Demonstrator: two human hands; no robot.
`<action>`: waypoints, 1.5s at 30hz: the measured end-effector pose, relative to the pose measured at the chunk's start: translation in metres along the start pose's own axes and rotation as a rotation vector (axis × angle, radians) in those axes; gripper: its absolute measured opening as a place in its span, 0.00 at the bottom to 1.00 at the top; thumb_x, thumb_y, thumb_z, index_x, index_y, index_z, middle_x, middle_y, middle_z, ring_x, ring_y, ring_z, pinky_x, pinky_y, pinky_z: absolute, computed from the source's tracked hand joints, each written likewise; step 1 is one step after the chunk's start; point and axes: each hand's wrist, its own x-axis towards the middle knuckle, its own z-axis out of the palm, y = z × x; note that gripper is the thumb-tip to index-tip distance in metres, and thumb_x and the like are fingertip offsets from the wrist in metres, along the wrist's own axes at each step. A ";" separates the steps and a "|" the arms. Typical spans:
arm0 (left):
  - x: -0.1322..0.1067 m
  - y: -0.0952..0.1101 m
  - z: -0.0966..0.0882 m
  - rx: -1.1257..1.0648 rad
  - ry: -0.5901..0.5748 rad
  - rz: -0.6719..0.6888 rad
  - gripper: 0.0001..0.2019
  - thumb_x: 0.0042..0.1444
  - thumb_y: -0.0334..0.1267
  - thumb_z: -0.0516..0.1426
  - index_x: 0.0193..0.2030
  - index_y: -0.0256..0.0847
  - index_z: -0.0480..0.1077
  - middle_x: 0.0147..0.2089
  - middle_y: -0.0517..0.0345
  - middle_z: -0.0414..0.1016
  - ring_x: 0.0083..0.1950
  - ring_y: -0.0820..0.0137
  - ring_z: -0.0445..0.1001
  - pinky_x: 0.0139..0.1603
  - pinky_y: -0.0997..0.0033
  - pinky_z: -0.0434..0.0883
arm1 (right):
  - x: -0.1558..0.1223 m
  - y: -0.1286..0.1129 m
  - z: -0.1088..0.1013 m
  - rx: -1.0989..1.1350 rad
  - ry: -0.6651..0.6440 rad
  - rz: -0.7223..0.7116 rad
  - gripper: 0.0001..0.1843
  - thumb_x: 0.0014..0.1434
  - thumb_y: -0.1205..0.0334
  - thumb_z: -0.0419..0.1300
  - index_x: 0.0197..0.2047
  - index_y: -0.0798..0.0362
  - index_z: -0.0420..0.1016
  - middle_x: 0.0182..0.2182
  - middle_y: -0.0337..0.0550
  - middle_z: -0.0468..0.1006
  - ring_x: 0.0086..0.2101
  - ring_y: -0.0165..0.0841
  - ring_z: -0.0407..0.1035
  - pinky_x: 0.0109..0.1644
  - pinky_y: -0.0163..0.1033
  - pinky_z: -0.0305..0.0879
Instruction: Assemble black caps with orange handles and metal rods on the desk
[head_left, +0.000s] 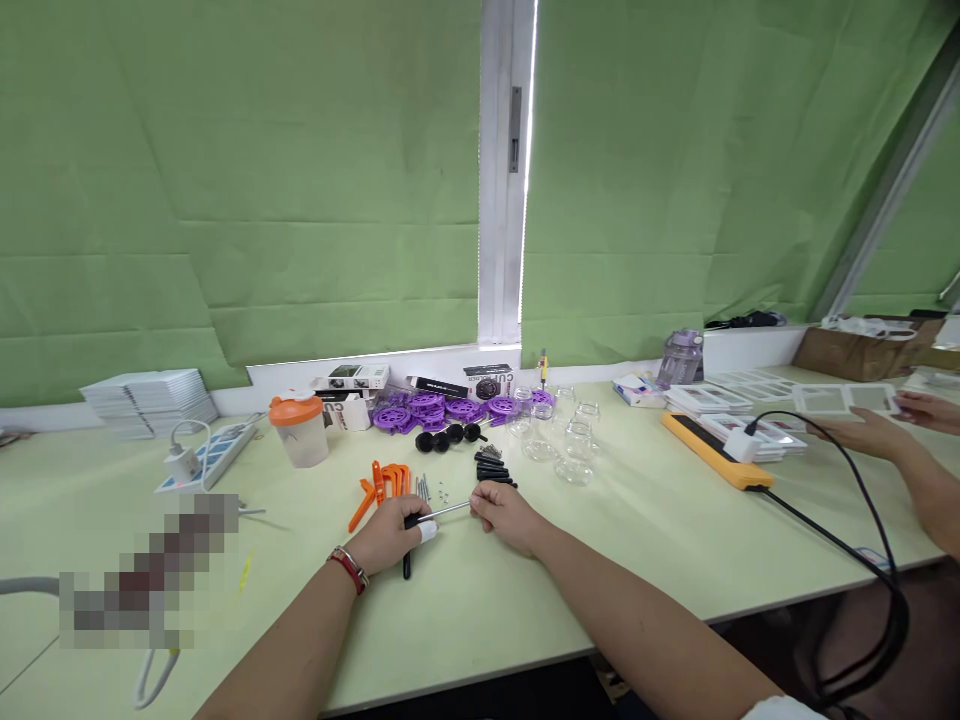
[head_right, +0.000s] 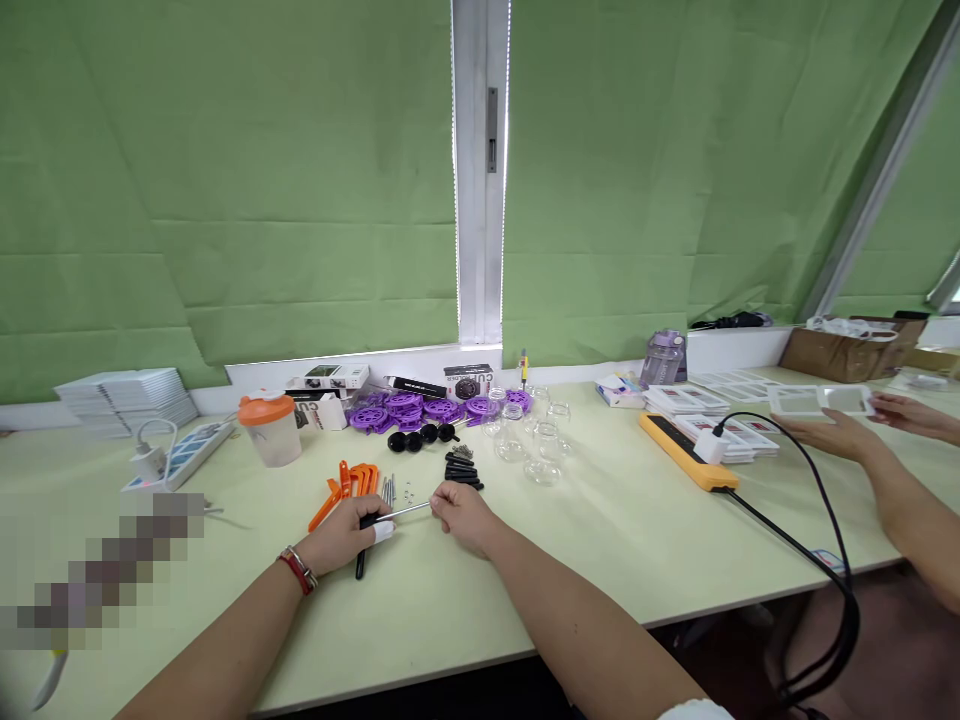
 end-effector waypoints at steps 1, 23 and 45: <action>0.000 -0.001 0.000 -0.003 -0.001 0.003 0.13 0.51 0.46 0.55 0.34 0.39 0.72 0.33 0.58 0.70 0.35 0.68 0.66 0.36 0.70 0.64 | 0.000 0.000 0.000 -0.001 0.000 0.000 0.12 0.56 0.54 0.55 0.28 0.53 0.65 0.22 0.34 0.65 0.22 0.25 0.58 0.31 0.34 0.56; 0.001 -0.003 0.001 -0.022 -0.003 -0.005 0.13 0.51 0.47 0.55 0.34 0.39 0.73 0.33 0.56 0.71 0.33 0.68 0.67 0.35 0.67 0.65 | -0.002 -0.002 -0.001 0.067 -0.029 -0.019 0.11 0.54 0.55 0.57 0.35 0.52 0.65 0.27 0.36 0.69 0.22 0.24 0.59 0.29 0.34 0.58; 0.001 -0.004 0.002 -0.023 -0.011 0.004 0.13 0.51 0.47 0.55 0.34 0.39 0.72 0.33 0.58 0.70 0.33 0.69 0.66 0.34 0.69 0.65 | 0.000 -0.003 -0.001 0.037 -0.014 0.016 0.07 0.53 0.58 0.56 0.30 0.53 0.65 0.26 0.36 0.69 0.21 0.24 0.59 0.30 0.34 0.58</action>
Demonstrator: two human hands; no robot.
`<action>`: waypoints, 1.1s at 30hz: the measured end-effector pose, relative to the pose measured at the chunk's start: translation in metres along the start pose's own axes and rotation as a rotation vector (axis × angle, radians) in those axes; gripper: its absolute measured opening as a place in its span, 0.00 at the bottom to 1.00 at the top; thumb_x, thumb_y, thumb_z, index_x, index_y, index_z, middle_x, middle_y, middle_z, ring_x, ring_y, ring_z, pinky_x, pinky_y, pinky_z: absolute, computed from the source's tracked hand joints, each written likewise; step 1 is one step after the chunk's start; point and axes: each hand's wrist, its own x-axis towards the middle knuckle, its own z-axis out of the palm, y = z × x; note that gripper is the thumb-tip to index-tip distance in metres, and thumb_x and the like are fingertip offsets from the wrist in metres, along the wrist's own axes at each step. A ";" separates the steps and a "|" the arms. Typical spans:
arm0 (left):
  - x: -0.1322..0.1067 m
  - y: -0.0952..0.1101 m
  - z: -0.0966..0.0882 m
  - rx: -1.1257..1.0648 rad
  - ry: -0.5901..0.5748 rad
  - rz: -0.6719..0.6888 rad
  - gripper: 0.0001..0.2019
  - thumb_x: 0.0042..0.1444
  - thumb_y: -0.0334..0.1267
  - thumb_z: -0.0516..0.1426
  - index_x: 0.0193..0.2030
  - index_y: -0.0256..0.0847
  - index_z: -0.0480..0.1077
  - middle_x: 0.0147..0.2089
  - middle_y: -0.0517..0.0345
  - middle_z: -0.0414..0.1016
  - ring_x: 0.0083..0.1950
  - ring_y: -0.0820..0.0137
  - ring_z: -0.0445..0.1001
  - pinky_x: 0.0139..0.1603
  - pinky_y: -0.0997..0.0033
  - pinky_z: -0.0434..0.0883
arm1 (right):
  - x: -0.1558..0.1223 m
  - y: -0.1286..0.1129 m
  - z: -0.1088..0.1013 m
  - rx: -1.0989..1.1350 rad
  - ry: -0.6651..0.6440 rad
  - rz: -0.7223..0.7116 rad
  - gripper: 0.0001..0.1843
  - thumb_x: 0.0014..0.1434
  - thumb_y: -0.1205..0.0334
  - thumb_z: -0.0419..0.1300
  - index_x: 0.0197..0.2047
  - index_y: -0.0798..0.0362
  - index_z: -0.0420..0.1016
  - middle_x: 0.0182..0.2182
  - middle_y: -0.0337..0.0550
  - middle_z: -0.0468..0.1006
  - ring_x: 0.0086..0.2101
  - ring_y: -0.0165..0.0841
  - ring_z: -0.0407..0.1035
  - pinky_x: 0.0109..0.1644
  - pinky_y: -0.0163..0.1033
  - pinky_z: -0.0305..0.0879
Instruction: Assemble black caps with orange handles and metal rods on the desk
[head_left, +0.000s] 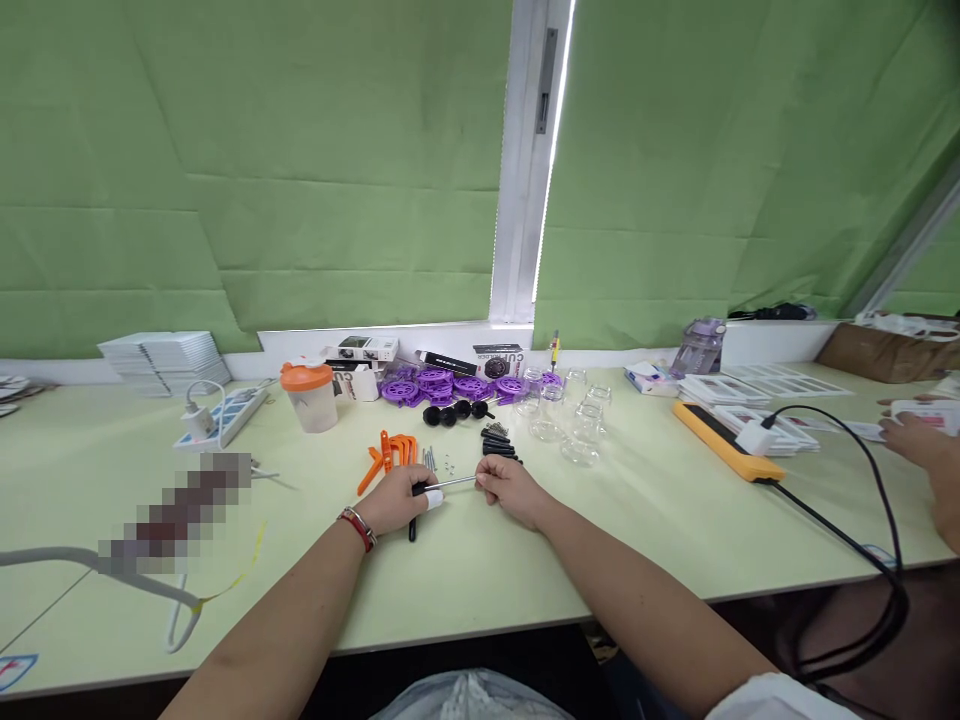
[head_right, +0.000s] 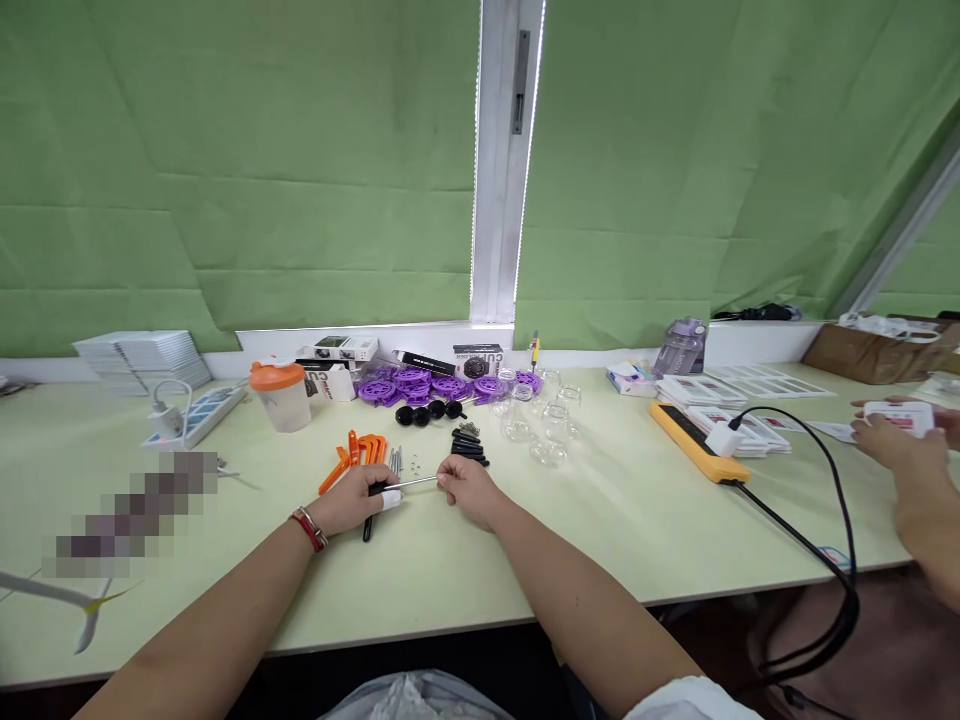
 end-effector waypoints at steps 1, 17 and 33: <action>0.000 0.001 0.000 -0.002 -0.002 0.001 0.13 0.51 0.47 0.55 0.34 0.39 0.72 0.33 0.57 0.70 0.33 0.69 0.66 0.34 0.69 0.65 | 0.000 0.000 0.000 -0.002 0.000 -0.001 0.07 0.53 0.58 0.56 0.30 0.53 0.65 0.26 0.37 0.69 0.21 0.24 0.59 0.30 0.35 0.58; 0.001 -0.002 0.000 -0.023 0.012 0.004 0.15 0.48 0.46 0.59 0.40 0.39 0.71 0.36 0.58 0.70 0.36 0.68 0.68 0.38 0.68 0.68 | -0.002 -0.004 -0.001 -0.029 0.078 0.060 0.06 0.56 0.59 0.52 0.32 0.52 0.62 0.20 0.34 0.67 0.20 0.25 0.59 0.25 0.32 0.53; 0.003 0.002 0.002 -0.016 0.279 -0.025 0.08 0.54 0.42 0.52 0.38 0.41 0.66 0.34 0.60 0.67 0.34 0.69 0.66 0.36 0.69 0.66 | -0.011 -0.016 0.006 -0.276 0.118 -0.019 0.12 0.60 0.53 0.50 0.37 0.53 0.65 0.27 0.37 0.71 0.23 0.26 0.63 0.29 0.34 0.57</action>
